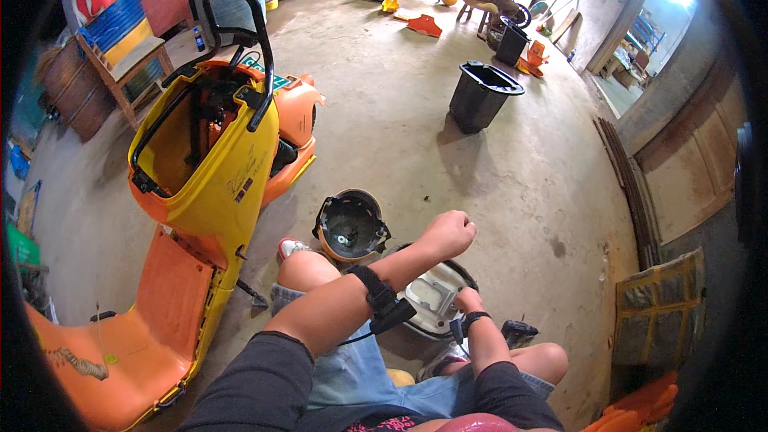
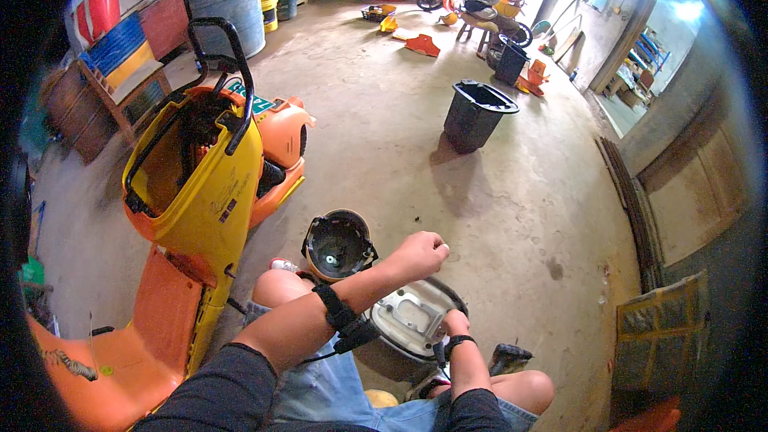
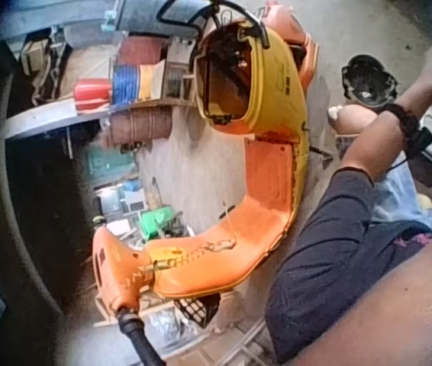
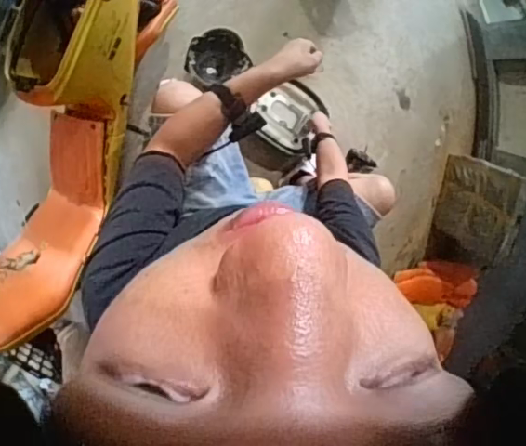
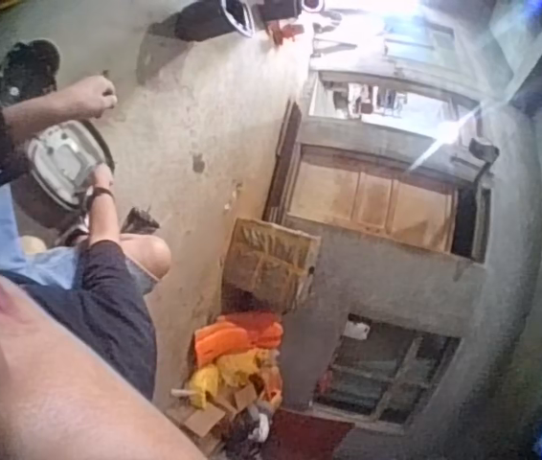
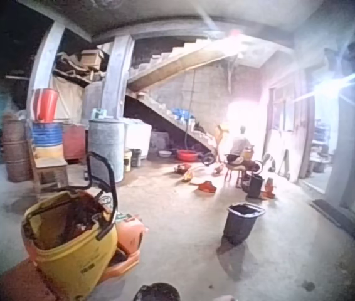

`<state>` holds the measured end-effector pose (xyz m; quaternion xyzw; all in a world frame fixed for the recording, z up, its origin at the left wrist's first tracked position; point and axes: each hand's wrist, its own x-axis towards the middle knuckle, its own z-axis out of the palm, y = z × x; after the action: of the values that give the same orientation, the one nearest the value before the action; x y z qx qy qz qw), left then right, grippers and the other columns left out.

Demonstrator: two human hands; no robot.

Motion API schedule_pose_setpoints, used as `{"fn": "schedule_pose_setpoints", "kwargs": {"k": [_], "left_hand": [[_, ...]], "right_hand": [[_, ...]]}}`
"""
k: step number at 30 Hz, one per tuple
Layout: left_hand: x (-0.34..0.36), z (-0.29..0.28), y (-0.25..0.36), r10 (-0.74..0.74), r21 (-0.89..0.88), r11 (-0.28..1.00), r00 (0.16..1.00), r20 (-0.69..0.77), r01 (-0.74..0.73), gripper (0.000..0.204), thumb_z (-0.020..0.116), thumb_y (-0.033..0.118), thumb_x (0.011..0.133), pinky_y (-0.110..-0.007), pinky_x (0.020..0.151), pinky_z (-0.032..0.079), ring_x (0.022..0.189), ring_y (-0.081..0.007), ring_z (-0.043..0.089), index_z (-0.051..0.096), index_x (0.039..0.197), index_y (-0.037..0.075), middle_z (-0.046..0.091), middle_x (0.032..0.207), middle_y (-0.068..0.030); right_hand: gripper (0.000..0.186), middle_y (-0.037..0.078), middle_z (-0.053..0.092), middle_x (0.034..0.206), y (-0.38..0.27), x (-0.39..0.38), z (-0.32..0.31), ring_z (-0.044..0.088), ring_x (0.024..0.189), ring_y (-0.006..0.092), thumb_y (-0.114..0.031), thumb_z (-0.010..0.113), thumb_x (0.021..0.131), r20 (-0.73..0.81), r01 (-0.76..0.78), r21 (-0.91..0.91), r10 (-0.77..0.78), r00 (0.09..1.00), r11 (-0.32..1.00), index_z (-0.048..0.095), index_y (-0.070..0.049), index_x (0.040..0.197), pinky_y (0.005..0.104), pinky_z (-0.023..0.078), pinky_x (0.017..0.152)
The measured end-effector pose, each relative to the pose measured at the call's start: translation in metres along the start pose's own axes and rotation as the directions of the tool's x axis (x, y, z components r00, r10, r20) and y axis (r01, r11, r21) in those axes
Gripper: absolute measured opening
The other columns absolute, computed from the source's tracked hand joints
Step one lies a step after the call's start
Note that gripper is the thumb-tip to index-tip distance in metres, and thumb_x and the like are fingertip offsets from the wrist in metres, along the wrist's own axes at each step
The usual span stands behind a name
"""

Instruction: Working on a motorcycle seat or body panel component while sitting in a garage.

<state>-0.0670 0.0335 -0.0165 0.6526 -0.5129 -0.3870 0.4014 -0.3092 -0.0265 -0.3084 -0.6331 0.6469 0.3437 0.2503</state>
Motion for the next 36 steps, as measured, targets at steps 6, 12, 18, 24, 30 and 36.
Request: {"fn": "schedule_pose_setpoints", "kwargs": {"k": [6, 12, 18, 24, 30, 36], "left_hand": [[0.002, 0.001, -0.002, -0.046, -0.009, 0.999, 0.999, 0.029, 0.047, 0.033, 0.049, 0.023, 0.078, -0.044, 0.079, 0.046, 0.087, -0.0395, 0.060, 0.063, 0.085, -0.006, 0.061, 0.088, -0.0269], [0.002, 0.002, -0.002, 0.021, 0.081, 0.996, 1.000, -0.016, -0.020, 0.031, 0.049, 0.022, 0.081, -0.038, 0.068, 0.049, 0.069, -0.0284, 0.064, 0.064, 0.090, -0.004, 0.064, 0.074, -0.0187], [0.002, 0.004, -0.001, -0.015, 0.035, 0.999, 1.000, 0.007, 0.015, 0.032, 0.049, 0.023, 0.082, -0.038, 0.069, 0.049, 0.071, -0.0281, 0.064, 0.063, 0.090, -0.004, 0.064, 0.073, -0.0185], [0.001, 0.004, 0.000, -0.045, -0.024, 0.999, 0.998, 0.037, 0.046, 0.030, 0.048, 0.021, 0.077, -0.045, 0.078, 0.047, 0.085, -0.0391, 0.060, 0.065, 0.083, -0.003, 0.062, 0.085, -0.0255], [0.002, 0.002, 0.004, -0.116, -0.206, 0.970, 0.989, 0.089, 0.132, 0.028, 0.049, 0.020, 0.075, -0.041, 0.071, 0.048, 0.073, -0.0320, 0.064, 0.064, 0.075, -0.004, 0.064, 0.072, -0.0208], [0.003, 0.005, 0.003, -0.039, -0.204, 0.978, 0.998, 0.058, 0.050, 0.027, 0.049, 0.018, 0.074, -0.040, 0.066, 0.048, 0.065, -0.0298, 0.063, 0.062, 0.070, -0.005, 0.062, 0.065, -0.0193]], "right_hand": [[0.025, 0.010, 0.064, 0.107, 0.004, -0.006, 0.000, 0.062, 0.099, 0.0255, -0.019, 0.063, 0.075, 0.009, 0.100, -0.221, -0.100, 0.995, 0.970, 0.069, -0.011, 0.097, 0.0375, 0.052, 0.075], [0.026, 0.010, 0.063, 0.110, 0.002, -0.012, 0.000, 0.061, 0.102, 0.0279, -0.020, 0.062, 0.074, -0.186, 0.087, -0.064, -0.098, 0.978, 0.994, 0.069, -0.012, 0.098, 0.0397, 0.052, 0.078], [0.023, 0.008, 0.064, 0.107, -0.005, -0.007, 0.009, 0.062, 0.100, 0.0272, -0.019, 0.061, 0.076, -0.211, 0.117, -0.176, -0.154, 0.965, 0.977, 0.070, -0.012, 0.096, 0.0394, 0.052, 0.077], [0.024, 0.010, 0.063, 0.110, -0.005, -0.008, 0.009, 0.061, 0.102, 0.0273, -0.015, 0.061, 0.078, -0.160, 0.106, -0.214, -0.142, 0.977, 0.971, 0.069, -0.011, 0.100, 0.0388, 0.052, 0.078], [0.027, 0.014, 0.062, 0.111, -0.007, -0.014, 0.006, 0.060, 0.104, 0.0289, -0.016, 0.061, 0.077, -0.211, 0.098, -0.077, -0.113, 0.971, 0.992, 0.067, -0.007, 0.102, 0.0397, 0.050, 0.081], [0.027, 0.019, 0.061, 0.109, -0.008, -0.020, 0.009, 0.059, 0.103, 0.0326, -0.014, 0.055, 0.079, -0.274, 0.169, -0.004, -0.163, 0.948, 0.986, 0.064, -0.001, 0.101, 0.0404, 0.050, 0.083]]}}
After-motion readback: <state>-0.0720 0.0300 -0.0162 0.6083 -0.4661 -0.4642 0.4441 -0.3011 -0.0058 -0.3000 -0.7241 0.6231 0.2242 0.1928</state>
